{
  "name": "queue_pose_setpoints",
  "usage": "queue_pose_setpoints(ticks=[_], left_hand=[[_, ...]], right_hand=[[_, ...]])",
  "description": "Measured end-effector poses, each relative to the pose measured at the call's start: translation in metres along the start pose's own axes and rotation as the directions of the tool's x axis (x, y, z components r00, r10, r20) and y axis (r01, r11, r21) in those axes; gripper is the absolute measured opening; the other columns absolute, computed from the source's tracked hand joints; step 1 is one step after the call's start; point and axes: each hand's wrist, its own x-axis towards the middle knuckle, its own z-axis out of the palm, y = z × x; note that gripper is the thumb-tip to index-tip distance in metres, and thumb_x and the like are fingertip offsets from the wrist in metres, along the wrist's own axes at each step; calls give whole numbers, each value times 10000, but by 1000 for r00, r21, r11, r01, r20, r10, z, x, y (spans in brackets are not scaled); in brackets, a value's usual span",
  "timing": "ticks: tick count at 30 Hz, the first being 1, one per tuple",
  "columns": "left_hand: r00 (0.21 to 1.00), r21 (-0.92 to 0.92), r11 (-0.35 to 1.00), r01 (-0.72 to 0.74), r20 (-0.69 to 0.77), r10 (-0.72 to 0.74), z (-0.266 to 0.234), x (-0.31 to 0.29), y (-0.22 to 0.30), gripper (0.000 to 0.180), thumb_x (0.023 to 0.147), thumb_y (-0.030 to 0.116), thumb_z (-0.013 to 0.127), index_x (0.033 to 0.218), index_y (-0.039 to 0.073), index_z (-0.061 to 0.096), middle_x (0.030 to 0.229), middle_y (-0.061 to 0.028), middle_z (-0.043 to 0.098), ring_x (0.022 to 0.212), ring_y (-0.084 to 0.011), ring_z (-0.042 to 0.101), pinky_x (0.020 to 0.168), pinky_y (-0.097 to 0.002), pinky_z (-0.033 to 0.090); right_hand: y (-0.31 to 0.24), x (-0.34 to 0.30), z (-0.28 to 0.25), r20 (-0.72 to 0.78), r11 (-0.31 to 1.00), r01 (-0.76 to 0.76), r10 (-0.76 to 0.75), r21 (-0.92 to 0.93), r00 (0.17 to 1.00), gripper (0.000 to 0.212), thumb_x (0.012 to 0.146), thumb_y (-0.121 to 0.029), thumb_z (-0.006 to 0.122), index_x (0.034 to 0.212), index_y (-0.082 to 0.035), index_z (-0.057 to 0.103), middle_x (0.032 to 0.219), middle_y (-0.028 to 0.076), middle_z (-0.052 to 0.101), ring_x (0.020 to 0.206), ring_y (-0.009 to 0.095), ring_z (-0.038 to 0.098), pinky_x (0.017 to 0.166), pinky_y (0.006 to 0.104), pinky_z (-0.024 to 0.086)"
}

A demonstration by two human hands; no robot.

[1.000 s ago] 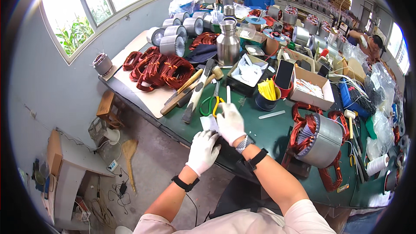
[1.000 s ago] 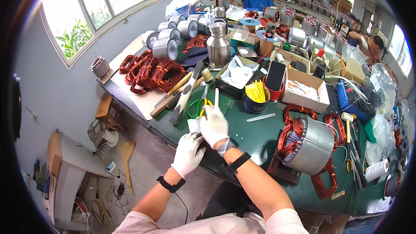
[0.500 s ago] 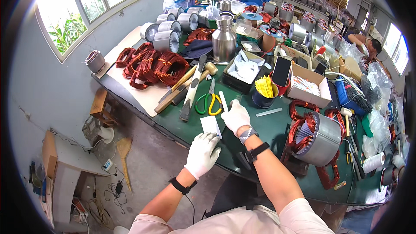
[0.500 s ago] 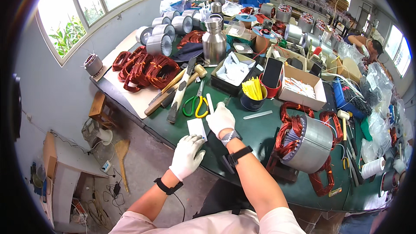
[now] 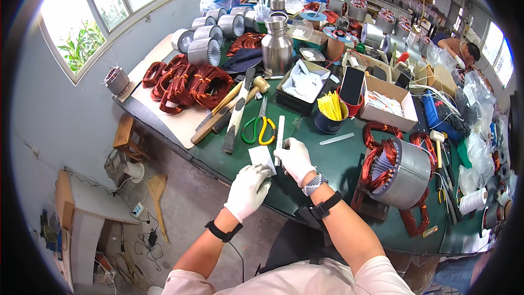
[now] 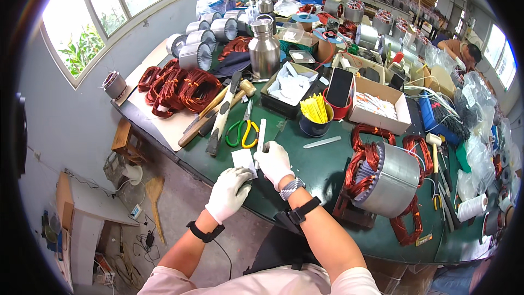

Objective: Assembling and preparing electric motor stator coils by marking, hammering, and positioning components.

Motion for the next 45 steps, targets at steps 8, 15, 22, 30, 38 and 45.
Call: queue_pose_setpoints(ticks=[8,15,22,30,38,45], left_hand=[[997,244,967,78,1,-80,0,10,7,444,858,204,748,1255,16,682,1315,-208,665,1272,-379,596,1117,-481,429],[996,251,966,59,-79,-40,-6,14,-34,334,840,118,746,1137,-26,698,1199,-255,707,1132,-433,660,1027,-500,498],[995,-53,995,84,-57,-87,17,32,59,441,878,3,694,1314,-10,632,1287,-197,663,1188,-380,637,1062,-433,484],[826,-289,855,-431,254,502,110,52,213,468,806,42,764,1262,17,666,1241,-189,673,1206,-393,618,1088,-499,469],[872,112,916,-386,369,322,161,53,237,541,842,230,791,1306,7,625,1186,-196,660,1082,-395,618,1015,-516,437],[917,-148,943,-299,228,327,147,29,264,541,809,48,786,1322,-16,628,1211,-205,666,1087,-396,627,984,-479,490]], right_hand=[[17,11,-1,-216,913,277,-348,-301,912,387,926,-208,665,1269,-33,620,1090,234,702,1024,435,680,908,524,544],[12,-110,-14,128,850,486,-469,-204,874,370,971,-246,608,1266,-23,597,1149,239,623,1024,442,648,918,518,537],[77,-226,-120,335,804,552,-468,-222,818,407,995,-281,626,1311,-25,608,1101,163,628,985,368,669,863,474,549],[118,-320,-242,275,900,418,-372,-129,887,326,998,-253,635,1240,-38,674,1059,142,675,982,326,685,874,425,568],[104,-353,-372,-348,915,392,-399,-96,848,148,921,-91,709,1046,-27,756,936,115,742,805,256,722,753,349,579],[137,-320,-347,83,929,370,-371,24,925,599,912,-210,696,1467,-51,536,1262,151,609,930,284,694,846,390,582]])
